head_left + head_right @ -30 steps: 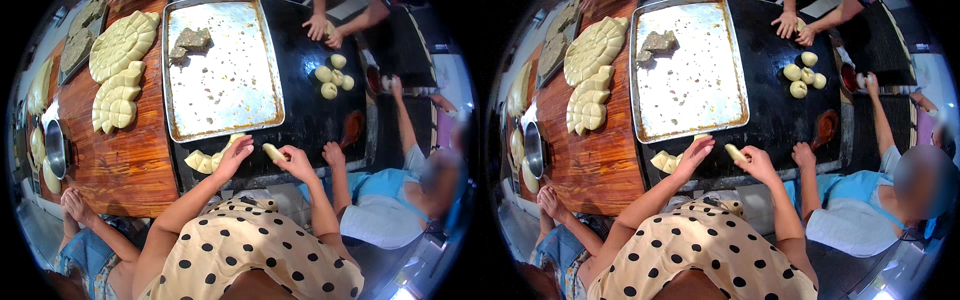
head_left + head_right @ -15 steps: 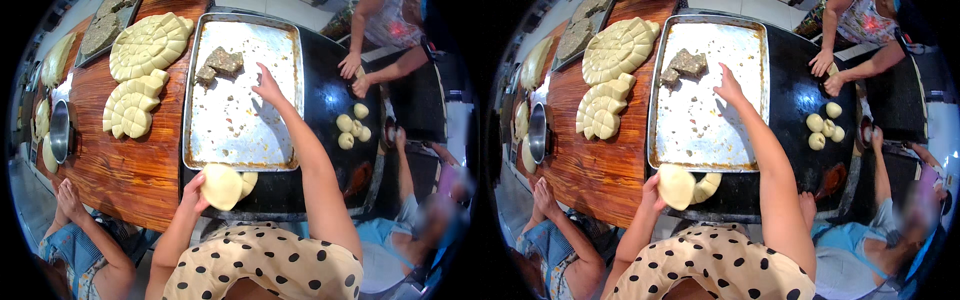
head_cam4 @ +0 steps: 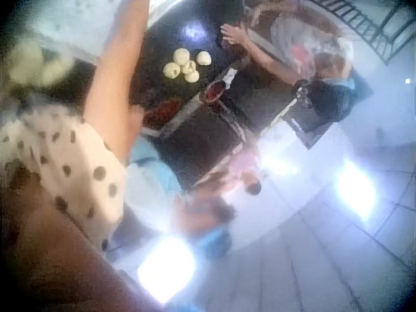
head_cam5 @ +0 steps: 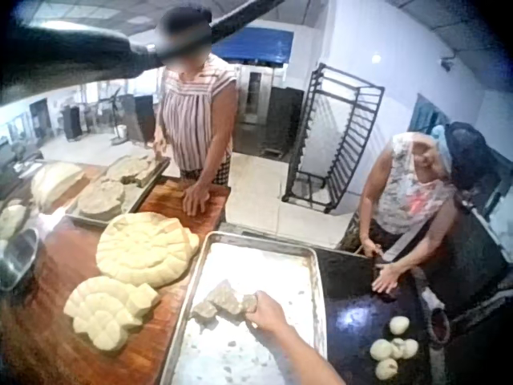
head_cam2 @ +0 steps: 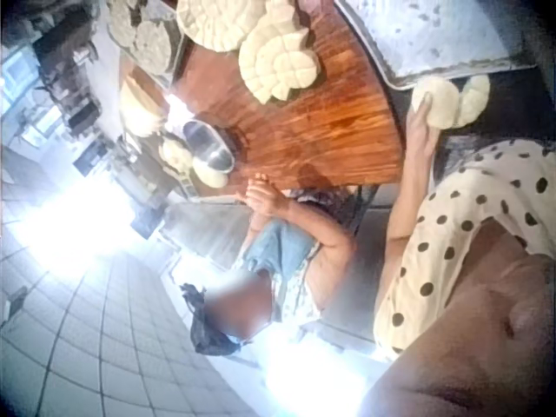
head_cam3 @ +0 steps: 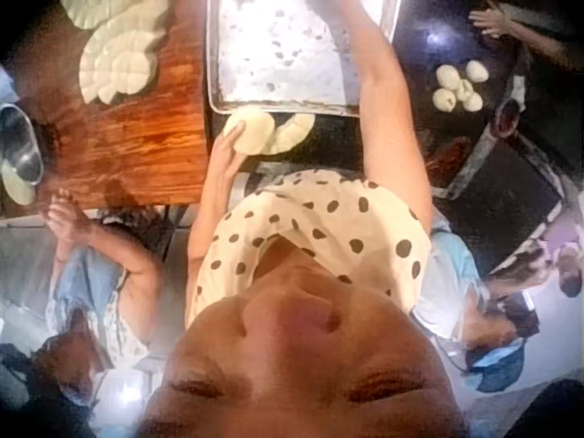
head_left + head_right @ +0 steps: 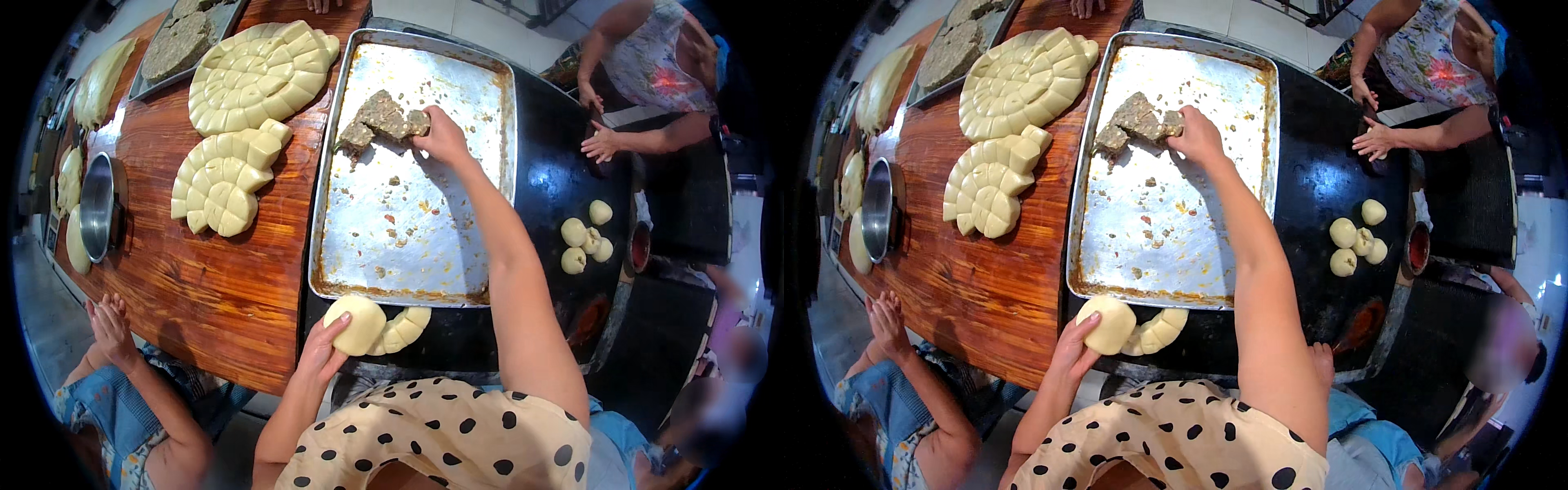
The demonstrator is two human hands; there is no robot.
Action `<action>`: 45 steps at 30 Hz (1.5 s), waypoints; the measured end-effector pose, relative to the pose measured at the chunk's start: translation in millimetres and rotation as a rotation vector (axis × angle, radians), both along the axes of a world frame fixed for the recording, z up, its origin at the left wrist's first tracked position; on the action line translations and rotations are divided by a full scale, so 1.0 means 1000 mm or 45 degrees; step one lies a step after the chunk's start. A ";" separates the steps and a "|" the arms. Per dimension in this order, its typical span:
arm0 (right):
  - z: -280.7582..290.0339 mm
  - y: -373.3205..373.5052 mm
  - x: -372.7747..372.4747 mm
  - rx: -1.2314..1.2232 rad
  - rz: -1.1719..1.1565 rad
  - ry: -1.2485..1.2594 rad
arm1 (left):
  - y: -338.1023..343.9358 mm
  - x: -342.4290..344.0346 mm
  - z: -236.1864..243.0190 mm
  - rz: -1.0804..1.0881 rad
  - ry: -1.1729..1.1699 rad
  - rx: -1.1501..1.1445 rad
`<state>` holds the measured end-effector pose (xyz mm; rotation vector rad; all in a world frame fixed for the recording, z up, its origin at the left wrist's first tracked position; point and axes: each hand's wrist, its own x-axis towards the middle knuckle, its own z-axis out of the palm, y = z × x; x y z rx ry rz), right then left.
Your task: The person picks up pieces of dough, flattens them, adds a portion of filling from a tray by hand, and shapes them into round buns before placing them on a dark work surface.
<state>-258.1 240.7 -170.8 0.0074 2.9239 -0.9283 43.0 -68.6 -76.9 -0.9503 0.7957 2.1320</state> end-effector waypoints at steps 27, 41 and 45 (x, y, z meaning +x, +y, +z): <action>0.214 -0.097 0.291 0.318 0.351 0.314 | 0.062 -0.038 0.031 -0.129 0.331 0.483; 0.158 -0.100 0.337 -1.580 -0.867 0.391 | 0.081 -0.015 0.090 -0.252 0.515 0.423; 0.170 -0.120 0.339 -2.139 -1.049 0.111 | 0.091 -0.009 0.090 -0.381 0.642 0.247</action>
